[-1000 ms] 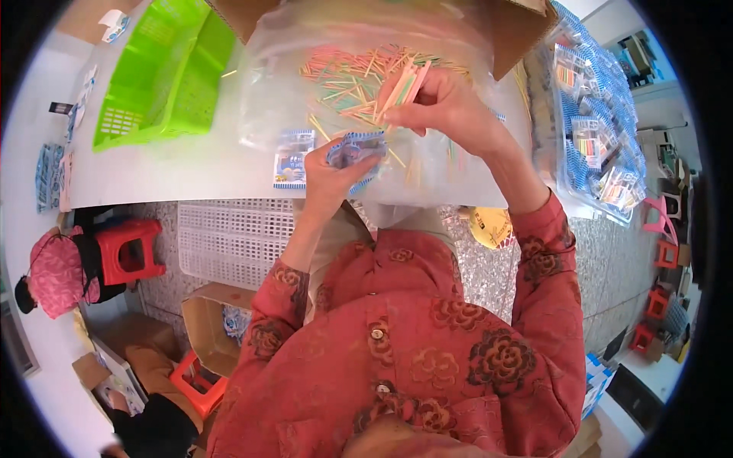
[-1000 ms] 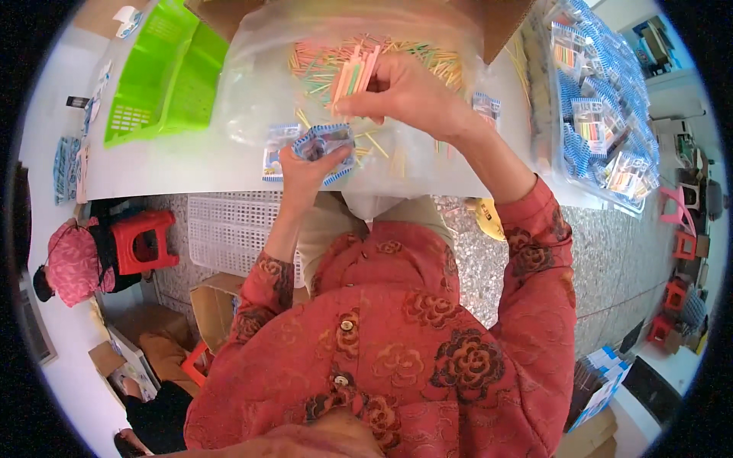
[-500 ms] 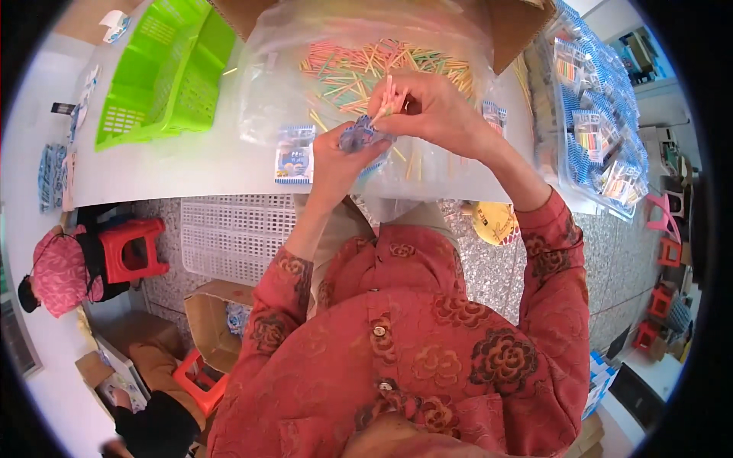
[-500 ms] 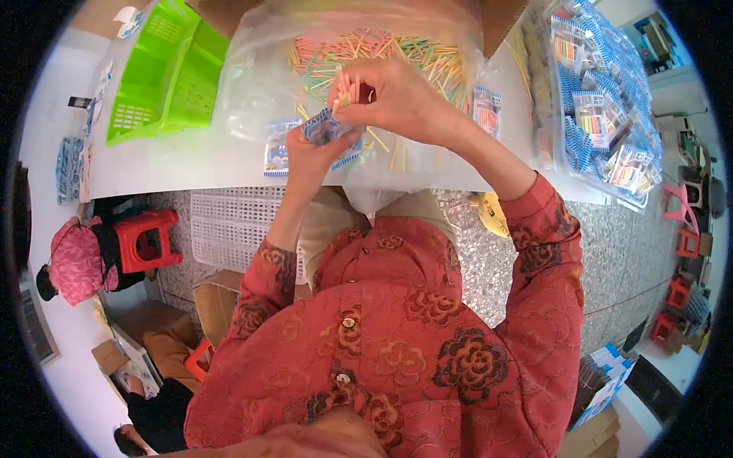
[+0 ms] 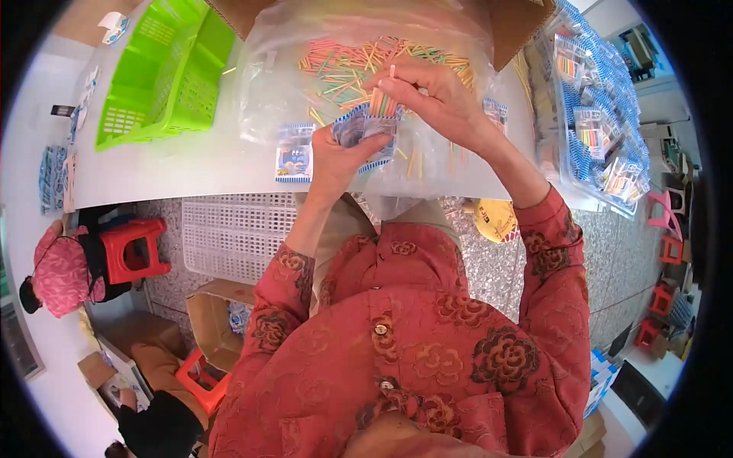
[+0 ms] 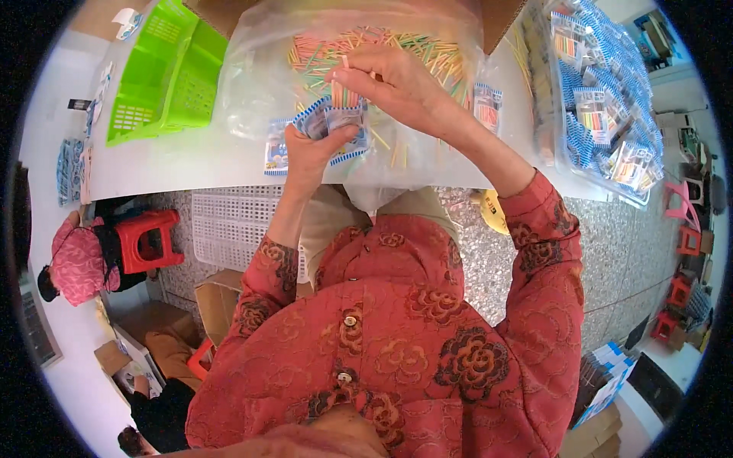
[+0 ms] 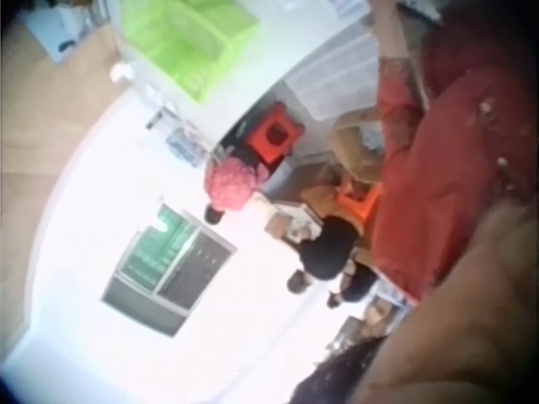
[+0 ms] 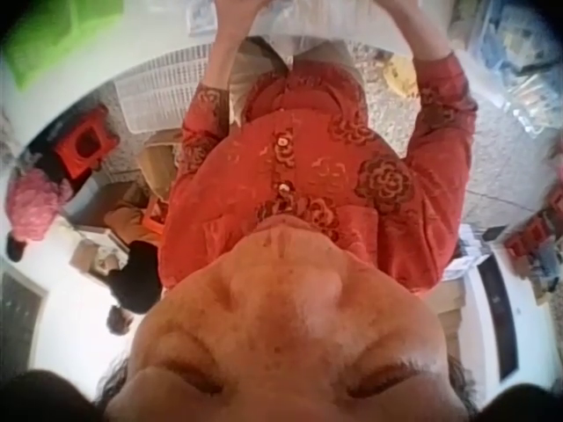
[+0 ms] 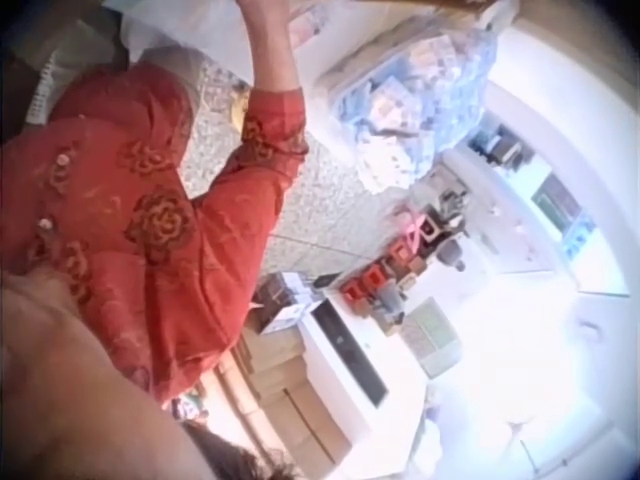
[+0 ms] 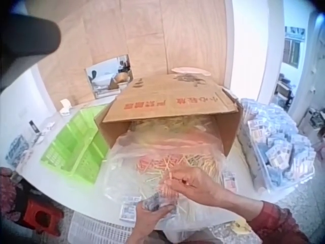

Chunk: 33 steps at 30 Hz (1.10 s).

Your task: Manually filling small blue and white packets with wooden sticks and organizing them.

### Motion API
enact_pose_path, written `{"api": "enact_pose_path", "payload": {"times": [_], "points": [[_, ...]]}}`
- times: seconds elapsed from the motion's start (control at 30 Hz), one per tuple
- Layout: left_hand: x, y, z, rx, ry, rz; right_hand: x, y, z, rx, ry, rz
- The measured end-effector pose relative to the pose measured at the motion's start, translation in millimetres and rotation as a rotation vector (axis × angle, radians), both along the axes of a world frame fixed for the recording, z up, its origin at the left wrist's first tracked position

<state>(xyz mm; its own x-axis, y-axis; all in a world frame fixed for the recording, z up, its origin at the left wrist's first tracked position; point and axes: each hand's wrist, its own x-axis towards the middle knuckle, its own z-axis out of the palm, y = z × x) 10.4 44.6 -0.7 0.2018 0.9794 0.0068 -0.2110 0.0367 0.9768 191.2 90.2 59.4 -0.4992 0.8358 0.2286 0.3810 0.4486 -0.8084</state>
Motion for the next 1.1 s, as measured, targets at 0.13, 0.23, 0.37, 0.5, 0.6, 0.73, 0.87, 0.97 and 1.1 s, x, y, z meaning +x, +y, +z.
{"api": "enact_pose_path", "payload": {"times": [0.13, 0.23, 0.37, 0.5, 0.6, 0.73, 0.87, 0.97, 1.1], "points": [[2.3, 0.4, 2.4, 0.007, -0.073, 0.0, -7.8, -7.3, 0.5, -0.001, 0.143, 0.01], [3.0, 1.3, -0.5, 0.012, -0.092, -0.007, -9.4, -12.7, -3.0, -0.022, 0.112, -0.002], [2.7, 1.3, -1.3, 0.029, -0.086, -0.045, -5.5, -12.1, -5.9, -0.008, 0.046, 0.018], [3.4, 0.8, 1.2, 0.012, -0.114, -0.04, -4.6, -15.0, 2.5, -0.303, 0.271, 0.008], [4.6, 0.8, 4.5, -0.002, -0.152, -0.001, 1.8, -12.1, 0.6, -0.369, 0.356, 0.0], [1.6, 6.2, 1.6, 0.049, -0.083, 0.012, 6.6, -10.8, -13.4, -0.358, 0.409, 0.025], [1.7, 7.5, 2.5, 0.041, -0.086, 0.048, 6.0, -12.6, -13.3, -0.352, 0.38, 0.026], [1.7, 7.7, 2.3, 0.047, -0.09, 0.065, 7.6, -11.9, -17.1, -0.389, 0.361, 0.01], [1.8, 5.1, 4.5, 0.058, -0.105, 0.063, 4.8, -17.9, -24.8, -0.372, 0.49, -0.007]]}}
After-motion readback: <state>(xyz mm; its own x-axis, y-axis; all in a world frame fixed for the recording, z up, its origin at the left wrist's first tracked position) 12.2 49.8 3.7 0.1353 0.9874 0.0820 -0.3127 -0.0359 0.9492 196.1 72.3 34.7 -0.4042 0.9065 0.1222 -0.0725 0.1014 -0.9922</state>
